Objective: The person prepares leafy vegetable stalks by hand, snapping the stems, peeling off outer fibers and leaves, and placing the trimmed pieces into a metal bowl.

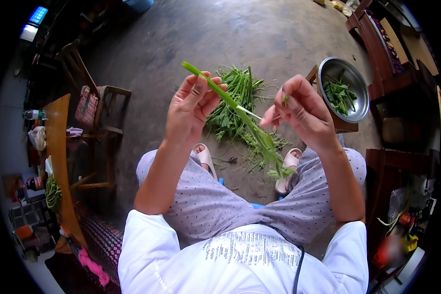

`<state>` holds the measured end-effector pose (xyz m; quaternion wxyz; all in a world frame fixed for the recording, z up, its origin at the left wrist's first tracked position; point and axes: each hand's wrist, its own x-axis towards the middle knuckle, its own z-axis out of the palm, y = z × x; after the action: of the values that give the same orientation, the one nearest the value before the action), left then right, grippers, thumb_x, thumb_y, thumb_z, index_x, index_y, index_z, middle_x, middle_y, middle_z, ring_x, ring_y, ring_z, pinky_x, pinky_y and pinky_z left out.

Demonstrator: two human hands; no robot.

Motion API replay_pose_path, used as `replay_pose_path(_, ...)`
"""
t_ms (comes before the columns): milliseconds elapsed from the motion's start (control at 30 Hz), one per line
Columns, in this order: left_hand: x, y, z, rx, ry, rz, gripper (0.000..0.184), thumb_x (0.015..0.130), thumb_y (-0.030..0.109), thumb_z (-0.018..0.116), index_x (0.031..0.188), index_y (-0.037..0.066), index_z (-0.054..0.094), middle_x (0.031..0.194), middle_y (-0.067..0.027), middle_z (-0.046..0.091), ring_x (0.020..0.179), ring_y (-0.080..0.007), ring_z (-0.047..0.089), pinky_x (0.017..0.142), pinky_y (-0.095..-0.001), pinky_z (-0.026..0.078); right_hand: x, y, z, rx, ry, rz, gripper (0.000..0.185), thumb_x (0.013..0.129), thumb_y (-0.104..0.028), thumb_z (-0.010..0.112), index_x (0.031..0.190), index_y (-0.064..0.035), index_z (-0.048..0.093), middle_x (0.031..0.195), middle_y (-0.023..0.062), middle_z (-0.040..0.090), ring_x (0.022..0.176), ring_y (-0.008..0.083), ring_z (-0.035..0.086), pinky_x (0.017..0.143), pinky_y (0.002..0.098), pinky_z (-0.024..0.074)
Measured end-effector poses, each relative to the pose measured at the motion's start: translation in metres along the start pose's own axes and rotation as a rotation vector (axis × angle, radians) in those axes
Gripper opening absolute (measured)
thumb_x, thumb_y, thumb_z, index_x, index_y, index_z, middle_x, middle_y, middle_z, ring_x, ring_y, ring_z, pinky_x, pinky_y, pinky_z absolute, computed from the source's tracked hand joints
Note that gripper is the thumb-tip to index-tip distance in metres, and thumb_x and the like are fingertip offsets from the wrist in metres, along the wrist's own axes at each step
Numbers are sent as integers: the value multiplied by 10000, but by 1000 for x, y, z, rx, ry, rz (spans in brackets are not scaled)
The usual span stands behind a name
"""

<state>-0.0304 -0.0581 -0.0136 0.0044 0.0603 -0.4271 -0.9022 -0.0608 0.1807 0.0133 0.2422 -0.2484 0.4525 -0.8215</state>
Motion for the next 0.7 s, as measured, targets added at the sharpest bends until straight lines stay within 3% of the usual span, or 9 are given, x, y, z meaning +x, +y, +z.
replay_pose_path(100,1,3,-4,-20,16,-6,254,926,210,565,1119,45,548,1066,-128,633,1011,-231,635,766,-258,586,-5,2,-3,-151,67,77,71,984,-99,429,1000,-30,437,852,33,503,676,111,578,620,222,474)
replay_pose_path(333,2,14,-14,-23,72,59,227,907,197,601,1066,39,565,1031,-137,640,984,-242,644,814,-279,567,-14,3,-20,-367,109,304,47,966,-77,450,991,-37,450,776,20,492,597,78,505,539,215,404)
replay_pose_path(400,2,13,-16,-21,80,65,227,904,194,605,1065,38,565,1030,-139,640,983,-246,645,813,-280,568,-18,4,-21,-838,18,277,36,936,-56,486,961,-30,482,705,72,505,563,131,489,533,262,397)
replay_pose_path(433,2,13,-17,-20,83,72,227,902,192,608,1063,37,564,1028,-141,641,982,-250,645,811,-280,569,-21,14,-16,-825,76,162,89,887,-22,534,974,-24,518,699,134,548,607,225,512,586,327,419)
replay_pose_path(467,2,14,-18,-19,85,71,227,902,192,608,1063,37,564,1028,-141,641,982,-250,645,811,-280,569,-22,13,-12,-824,76,163,89,887,-22,534,974,-24,518,699,134,548,607,225,512,586,327,419)
replay_pose_path(533,2,16,-22,-24,101,89,228,899,188,612,1062,37,563,1034,-143,640,989,-258,643,807,-280,572,-21,6,-6,-1165,-62,96,153,837,8,568,987,-17,554,763,155,601,707,304,536,659,371,439)
replay_pose_path(600,2,20,-26,-27,108,103,229,899,187,611,1065,37,562,1040,-145,640,994,-261,641,809,-282,571,-22,5,-6,-1174,-93,24,158,791,42,582,940,-7,587,778,148,620,776,312,543,702,390,440)
replay_pose_path(700,2,26,-33,-40,122,128,233,900,184,609,1073,35,559,1049,-147,639,1004,-264,639,813,-286,571,-24,-1,-11,-1185,-67,150,118,758,38,601,870,2,608,788,154,626,767,317,548,708,399,440)
